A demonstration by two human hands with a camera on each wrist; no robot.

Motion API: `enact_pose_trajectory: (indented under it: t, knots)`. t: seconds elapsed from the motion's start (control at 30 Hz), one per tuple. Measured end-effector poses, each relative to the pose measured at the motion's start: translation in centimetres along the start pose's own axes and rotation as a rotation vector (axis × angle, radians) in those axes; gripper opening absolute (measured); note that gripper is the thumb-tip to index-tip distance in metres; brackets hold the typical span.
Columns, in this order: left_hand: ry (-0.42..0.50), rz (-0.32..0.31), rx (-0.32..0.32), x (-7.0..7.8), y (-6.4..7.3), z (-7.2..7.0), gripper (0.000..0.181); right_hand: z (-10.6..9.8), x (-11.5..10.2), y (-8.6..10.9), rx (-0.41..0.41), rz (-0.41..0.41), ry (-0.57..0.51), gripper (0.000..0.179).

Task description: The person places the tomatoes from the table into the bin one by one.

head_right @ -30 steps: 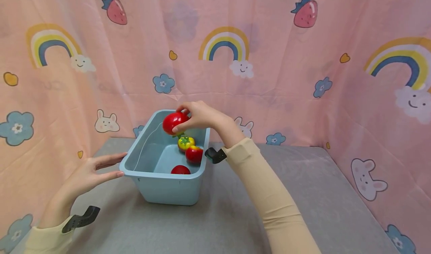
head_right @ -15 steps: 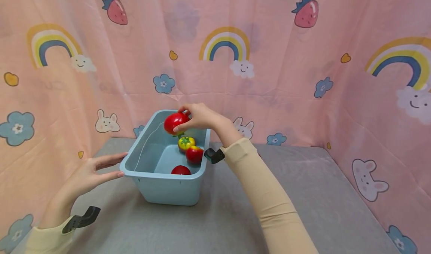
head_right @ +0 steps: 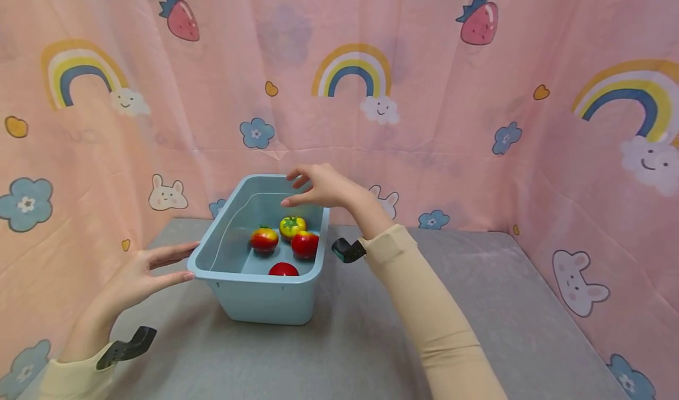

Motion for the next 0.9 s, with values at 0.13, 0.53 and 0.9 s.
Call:
enact_pose_trajectory:
  t: [0.13, 0.53, 0.9]
  knots:
    - [-0.004, -0.003, 0.000, 0.0, 0.0, 0.1, 0.056, -0.1, 0.3, 0.9, 0.020, -0.019, -0.002, 0.054]
    - [-0.013, 0.001, 0.006, 0.3, 0.1, 0.1, 0.056, 0.1, 1.7, 3.7, 0.078, -0.027, -0.023, 0.053]
    - [0.020, 0.003, -0.001, 0.4, 0.1, 0.2, 0.057, 0.2, 3.2, 5.7, 0.137, -0.019, -0.047, 0.051]
Point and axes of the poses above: each hand's wrist, its own y-axis away from the middle knuckle, its own z-axis out of the palm, x = y × z, the point moved 1 cm from there along -y, towards the middle knuckle, and after that the axes turned 13 degrees about y, right-handed, at the moved point
